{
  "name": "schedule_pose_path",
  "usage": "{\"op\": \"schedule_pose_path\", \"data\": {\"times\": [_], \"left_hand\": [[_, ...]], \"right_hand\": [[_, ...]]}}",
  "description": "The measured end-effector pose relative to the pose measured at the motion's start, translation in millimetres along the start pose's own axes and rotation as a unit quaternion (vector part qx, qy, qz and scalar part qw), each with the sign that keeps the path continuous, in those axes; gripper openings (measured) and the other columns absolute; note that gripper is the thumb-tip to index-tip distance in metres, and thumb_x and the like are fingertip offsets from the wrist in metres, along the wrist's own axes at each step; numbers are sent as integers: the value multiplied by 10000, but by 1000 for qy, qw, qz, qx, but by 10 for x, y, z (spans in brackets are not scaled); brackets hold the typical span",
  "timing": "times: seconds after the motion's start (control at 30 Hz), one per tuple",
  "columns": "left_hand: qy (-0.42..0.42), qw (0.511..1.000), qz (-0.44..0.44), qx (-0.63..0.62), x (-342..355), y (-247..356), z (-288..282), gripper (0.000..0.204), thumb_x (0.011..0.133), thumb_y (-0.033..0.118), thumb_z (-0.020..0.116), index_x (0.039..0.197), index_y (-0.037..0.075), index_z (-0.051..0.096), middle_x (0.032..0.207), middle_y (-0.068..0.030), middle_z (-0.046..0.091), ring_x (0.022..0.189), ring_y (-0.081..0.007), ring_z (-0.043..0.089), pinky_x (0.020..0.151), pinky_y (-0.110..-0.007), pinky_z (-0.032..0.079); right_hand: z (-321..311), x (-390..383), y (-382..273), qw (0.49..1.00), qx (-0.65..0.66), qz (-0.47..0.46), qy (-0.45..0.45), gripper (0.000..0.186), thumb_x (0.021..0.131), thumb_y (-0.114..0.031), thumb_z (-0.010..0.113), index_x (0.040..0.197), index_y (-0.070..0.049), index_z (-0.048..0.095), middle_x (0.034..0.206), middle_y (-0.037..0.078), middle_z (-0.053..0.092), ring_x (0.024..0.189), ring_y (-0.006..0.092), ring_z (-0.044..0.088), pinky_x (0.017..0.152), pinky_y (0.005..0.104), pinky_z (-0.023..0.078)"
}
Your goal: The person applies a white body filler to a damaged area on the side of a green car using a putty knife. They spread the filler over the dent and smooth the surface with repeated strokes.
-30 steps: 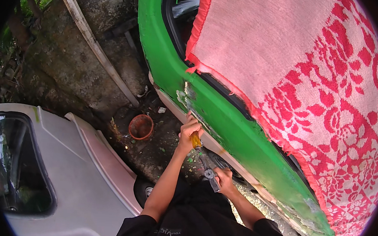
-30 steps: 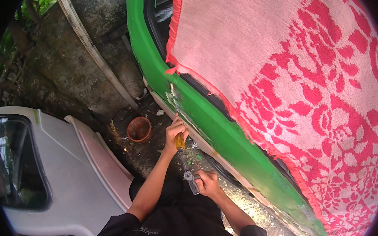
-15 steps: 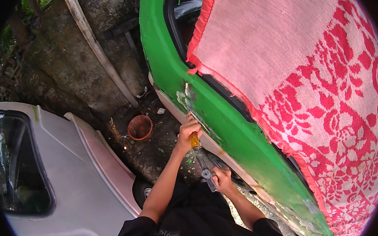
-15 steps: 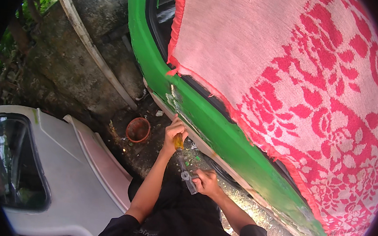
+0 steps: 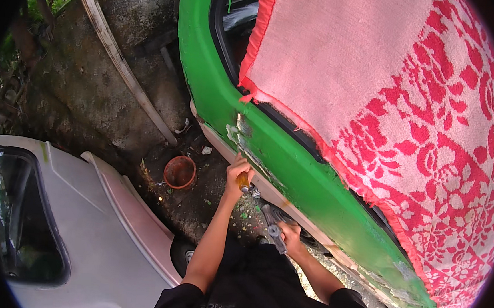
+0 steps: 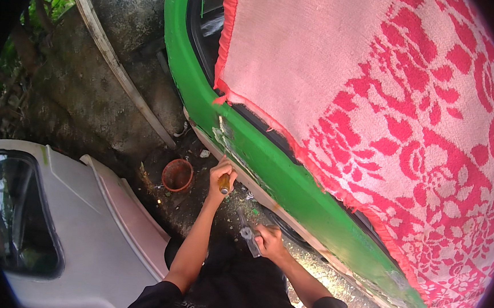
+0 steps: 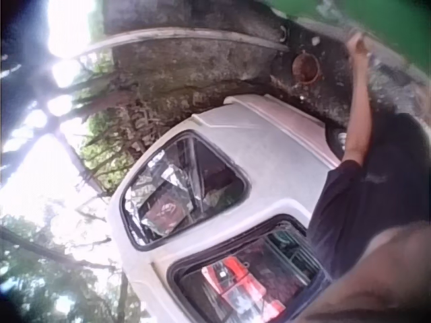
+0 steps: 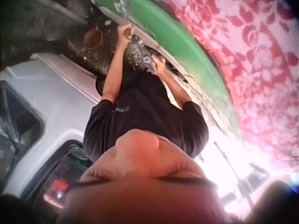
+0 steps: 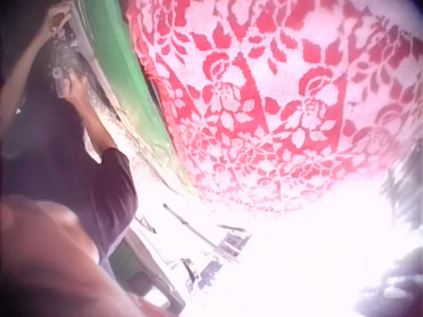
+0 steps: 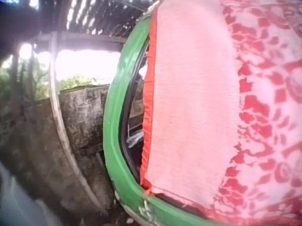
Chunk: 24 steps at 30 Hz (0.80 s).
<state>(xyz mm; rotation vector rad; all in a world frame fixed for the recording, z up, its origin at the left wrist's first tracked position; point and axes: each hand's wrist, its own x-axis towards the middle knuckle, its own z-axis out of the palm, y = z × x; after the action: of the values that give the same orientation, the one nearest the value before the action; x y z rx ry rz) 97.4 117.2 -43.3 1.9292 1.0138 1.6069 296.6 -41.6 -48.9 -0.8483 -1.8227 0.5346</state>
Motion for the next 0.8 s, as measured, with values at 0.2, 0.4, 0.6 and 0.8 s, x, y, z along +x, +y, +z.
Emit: {"op": "schedule_pose_path", "data": {"times": [0.2, 0.4, 0.6, 0.8], "left_hand": [[-59, 997, 31, 28, -56, 296, 61, 271, 690, -100, 629, 647, -20, 373, 643, -80, 331, 660, -233, 419, 1111, -487, 296], [-75, 995, 54, 41, -33, 361, 80, 277, 676, -81, 656, 643, -9, 391, 654, -79, 362, 695, -245, 434, 1112, -466, 281], [-84, 994, 58, 40, -22, 308, 59, 263, 674, -72, 663, 638, -6, 411, 659, -73, 390, 700, -246, 442, 1113, -451, 271], [-69, 996, 51, 39, -6, 267, 94, 238, 707, -41, 655, 647, -12, 427, 654, -66, 382, 699, -238, 449, 1115, -455, 269]], "right_hand": [[37, 16, -21, 993, -15, 116, -4, 236, 931, -232, 559, 854, -13, 596, 526, 132, 459, 452, 333, 506, 484, 401, 396], [18, -52, 52, 996, 9, 83, -19, 309, 947, -307, 550, 844, -19, 596, 529, 116, 458, 452, 329, 507, 481, 397, 397], [42, -83, 62, 997, 12, 67, -25, 353, 955, -349, 531, 851, -20, 605, 549, 108, 484, 474, 321, 534, 493, 392, 408], [-21, 40, 60, 999, -12, 21, -25, 339, 954, -336, 536, 860, -20, 616, 559, 107, 519, 486, 313, 561, 489, 384, 432]]}}
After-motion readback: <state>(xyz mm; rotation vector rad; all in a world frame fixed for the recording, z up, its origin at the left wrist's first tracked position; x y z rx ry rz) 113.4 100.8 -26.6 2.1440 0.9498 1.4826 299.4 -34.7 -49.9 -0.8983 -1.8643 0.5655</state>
